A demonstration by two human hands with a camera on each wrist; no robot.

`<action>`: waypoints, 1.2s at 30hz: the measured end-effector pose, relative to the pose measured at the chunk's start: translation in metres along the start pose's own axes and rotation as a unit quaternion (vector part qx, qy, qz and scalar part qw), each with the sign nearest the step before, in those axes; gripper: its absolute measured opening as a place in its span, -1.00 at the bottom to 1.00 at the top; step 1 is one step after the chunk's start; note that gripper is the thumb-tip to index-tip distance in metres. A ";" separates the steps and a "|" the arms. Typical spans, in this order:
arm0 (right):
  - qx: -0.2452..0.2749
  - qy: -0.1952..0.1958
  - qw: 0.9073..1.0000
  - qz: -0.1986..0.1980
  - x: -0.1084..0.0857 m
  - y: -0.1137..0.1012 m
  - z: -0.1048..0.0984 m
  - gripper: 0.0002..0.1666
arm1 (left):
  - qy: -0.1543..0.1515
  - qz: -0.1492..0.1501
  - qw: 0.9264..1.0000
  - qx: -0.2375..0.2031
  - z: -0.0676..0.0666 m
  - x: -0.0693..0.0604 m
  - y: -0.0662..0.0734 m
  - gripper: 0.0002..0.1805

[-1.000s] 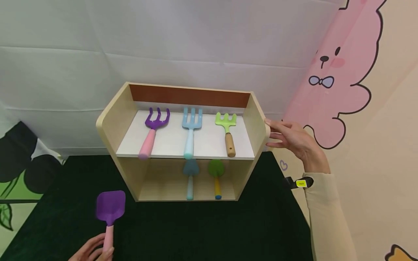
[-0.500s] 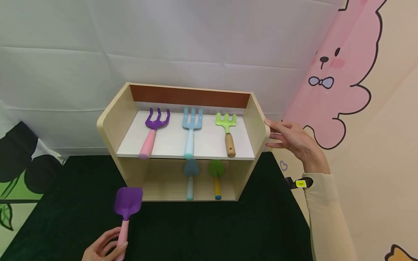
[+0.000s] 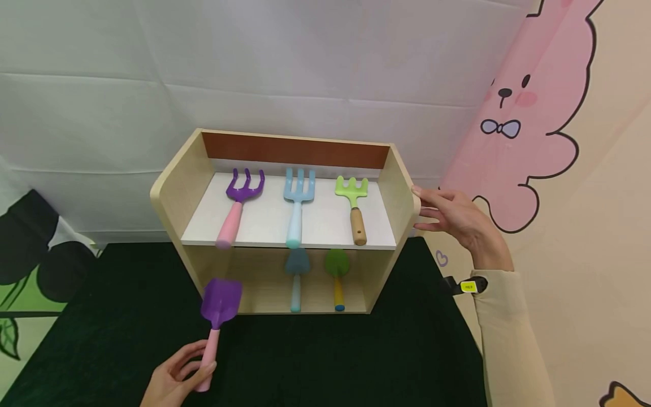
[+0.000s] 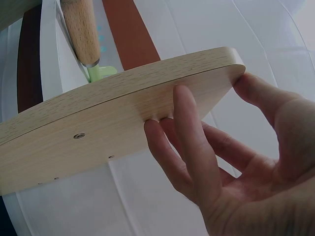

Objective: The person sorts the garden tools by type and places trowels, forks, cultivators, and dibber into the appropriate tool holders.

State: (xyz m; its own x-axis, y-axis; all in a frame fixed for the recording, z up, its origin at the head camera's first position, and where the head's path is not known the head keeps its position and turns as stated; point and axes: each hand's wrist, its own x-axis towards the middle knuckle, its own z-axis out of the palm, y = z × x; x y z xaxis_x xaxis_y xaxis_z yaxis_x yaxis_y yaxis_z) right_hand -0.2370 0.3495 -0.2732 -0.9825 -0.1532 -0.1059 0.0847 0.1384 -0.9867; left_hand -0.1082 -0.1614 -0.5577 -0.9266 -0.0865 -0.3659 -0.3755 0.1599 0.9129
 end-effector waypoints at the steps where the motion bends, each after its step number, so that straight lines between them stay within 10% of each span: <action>1: 0.001 0.000 1.000 0.001 0.000 0.000 0.000 -0.79 | -0.004 0.000 1.000 0.003 0.000 0.001 0.001 -0.28; 36: 0.003 -0.002 1.000 0.003 0.000 0.000 -0.001 -0.77 | -0.017 0.038 0.999 -0.014 0.023 0.044 0.037 -0.33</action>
State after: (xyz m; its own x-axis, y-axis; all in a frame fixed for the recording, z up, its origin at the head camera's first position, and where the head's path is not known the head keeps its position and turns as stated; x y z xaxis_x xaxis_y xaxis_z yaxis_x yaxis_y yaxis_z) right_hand -0.2374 0.3505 -0.2735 -0.9814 -0.1552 -0.1131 0.0925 0.1338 -0.9867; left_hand -0.1628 -0.1368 -0.5444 -0.9526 -0.0421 -0.3012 -0.3041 0.1364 0.9428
